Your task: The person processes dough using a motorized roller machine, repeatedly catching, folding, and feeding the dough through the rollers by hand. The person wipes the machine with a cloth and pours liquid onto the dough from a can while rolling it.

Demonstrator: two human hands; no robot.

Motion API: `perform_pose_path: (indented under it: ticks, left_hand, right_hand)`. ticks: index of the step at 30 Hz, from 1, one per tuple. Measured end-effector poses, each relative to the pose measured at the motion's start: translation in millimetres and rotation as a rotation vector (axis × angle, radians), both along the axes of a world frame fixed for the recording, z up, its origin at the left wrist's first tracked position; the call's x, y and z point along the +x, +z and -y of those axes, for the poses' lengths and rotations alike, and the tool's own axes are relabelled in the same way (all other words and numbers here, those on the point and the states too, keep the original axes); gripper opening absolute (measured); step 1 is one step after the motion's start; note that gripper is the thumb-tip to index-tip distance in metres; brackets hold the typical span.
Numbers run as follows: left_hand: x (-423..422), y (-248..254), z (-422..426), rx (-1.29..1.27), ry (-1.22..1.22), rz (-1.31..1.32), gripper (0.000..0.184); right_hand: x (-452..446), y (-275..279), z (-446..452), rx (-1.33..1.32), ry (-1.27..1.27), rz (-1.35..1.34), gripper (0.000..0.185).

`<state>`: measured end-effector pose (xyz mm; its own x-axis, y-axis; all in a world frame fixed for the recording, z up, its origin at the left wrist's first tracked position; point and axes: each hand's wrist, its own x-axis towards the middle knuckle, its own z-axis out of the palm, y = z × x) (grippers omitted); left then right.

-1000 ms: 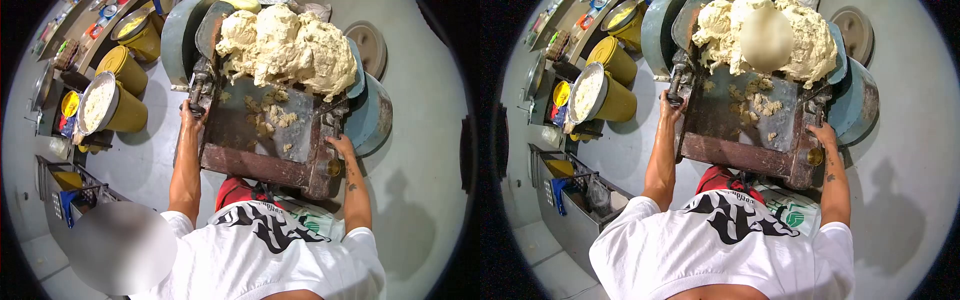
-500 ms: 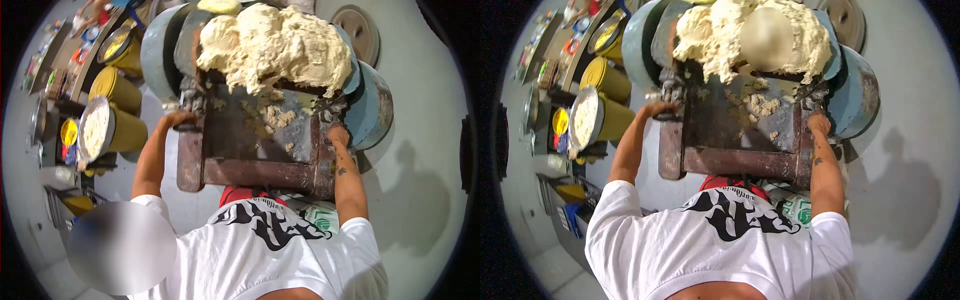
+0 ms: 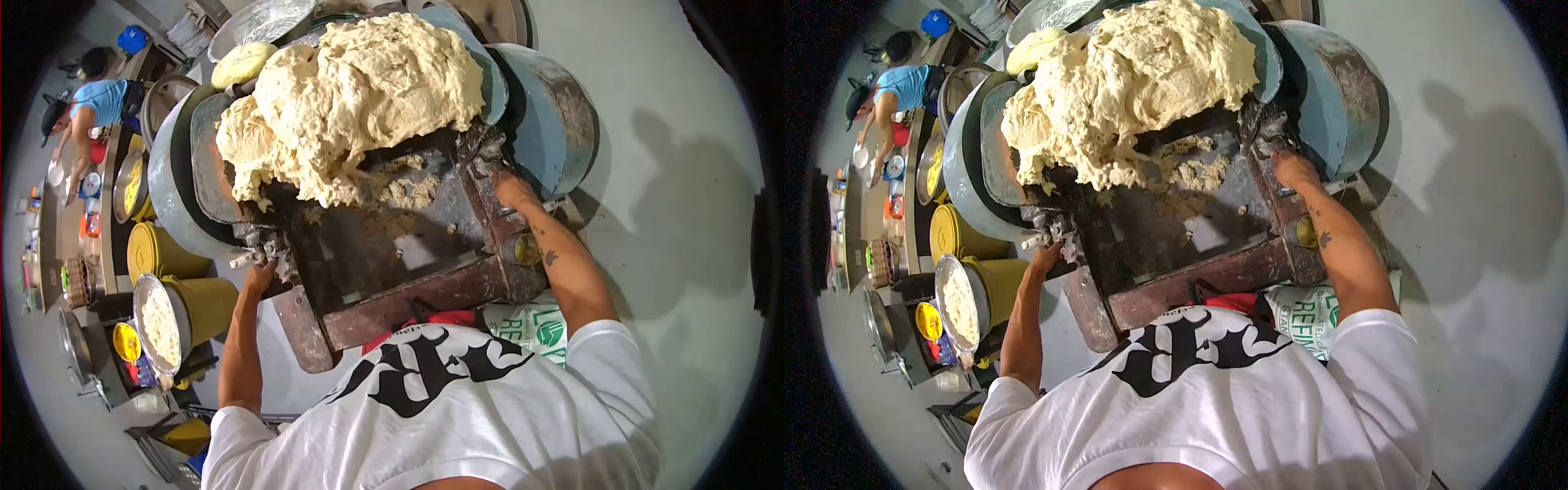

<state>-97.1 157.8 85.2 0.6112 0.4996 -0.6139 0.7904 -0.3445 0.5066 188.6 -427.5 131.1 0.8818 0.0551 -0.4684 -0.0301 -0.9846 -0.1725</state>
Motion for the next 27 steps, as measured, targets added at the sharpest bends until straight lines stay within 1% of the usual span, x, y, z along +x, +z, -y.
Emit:
perform_pose_path:
  ticks: [1,2,3,4,5,7,8,10,11,12,13,14,16,17,19,20,21,22,23,24,27]
  left_hand:
    - [-5,4,3,0.104,-0.056,-0.047,0.038]
    - [-9,5,4,0.112,-0.069,-0.036,0.039]
    - [-10,2,4,0.121,-0.083,-0.017,0.04]
    - [-10,2,2,0.131,-0.098,0.002,0.041]
    - [-10,7,1,0.103,-0.029,0.094,0.042]
    - [-28,14,9,0.043,0.121,0.261,0.043]
    - [-43,15,21,0.165,0.256,0.533,0.047]
    - [-76,-13,18,0.079,0.53,0.61,0.072]
    - [-75,17,53,-0.282,0.744,0.569,0.079]
    - [-72,50,91,-0.59,1.007,0.49,0.086]
    - [-79,45,98,-0.926,1.159,0.514,0.089]
    - [-82,37,96,-1.007,1.109,0.615,0.09]
    - [-79,6,78,-1.179,1.002,0.821,0.092]
    - [-75,-11,62,-1.128,1.124,0.782,0.086]
    - [-70,-14,56,-1.125,1.147,0.764,0.068]
    - [-70,-17,56,-1.101,1.169,0.742,0.063]
    - [-70,-21,53,-1.074,1.19,0.728,0.057]
    - [-71,-19,56,-1.041,1.159,0.737,0.055]
    - [-73,-17,58,-1.149,1.041,0.771,0.056]
    - [-70,-17,59,-1.113,1.067,0.766,0.057]
    - [-68,-18,64,-1.066,1.133,0.746,0.059]
  right_hand:
    - [4,-22,8,0.013,0.01,0.012,0.059]
    - [6,-34,13,0.026,0.022,0.031,0.061]
    - [3,-24,13,0.042,-0.007,0.04,0.059]
    - [-7,2,6,0.06,-0.037,0.049,0.058]
    - [-14,17,0,0.08,-0.063,0.058,0.057]
    - [-32,14,-7,0.258,-0.205,0.387,0.062]
    - [-47,11,-7,0.342,-0.29,0.545,0.067]
    - [-85,27,-24,0.558,-0.484,0.671,0.078]
    - [-104,33,-33,0.654,-0.591,0.742,0.084]
    - [-120,25,-36,0.615,-0.639,0.723,0.092]
    - [-130,11,-41,0.583,-0.687,0.705,0.1]
    - [-138,4,-46,0.588,-0.724,0.639,0.102]
    - [-142,-7,-53,0.607,-0.791,0.515,0.108]
    - [-138,-15,-55,0.672,-0.794,0.575,0.109]
    - [-134,-30,-58,0.801,-0.803,0.695,0.111]
    - [-134,-33,-64,0.86,-0.82,0.707,0.113]
    - [-138,-27,-62,0.878,-0.795,0.65,0.111]
    - [-150,-17,-64,0.896,-0.773,0.587,0.109]
    - [-163,-8,-66,0.913,-0.751,0.521,0.107]
    - [-181,-10,-54,0.748,-0.508,0.665,0.096]
    - [-220,24,3,0.146,-0.35,0.813,0.081]
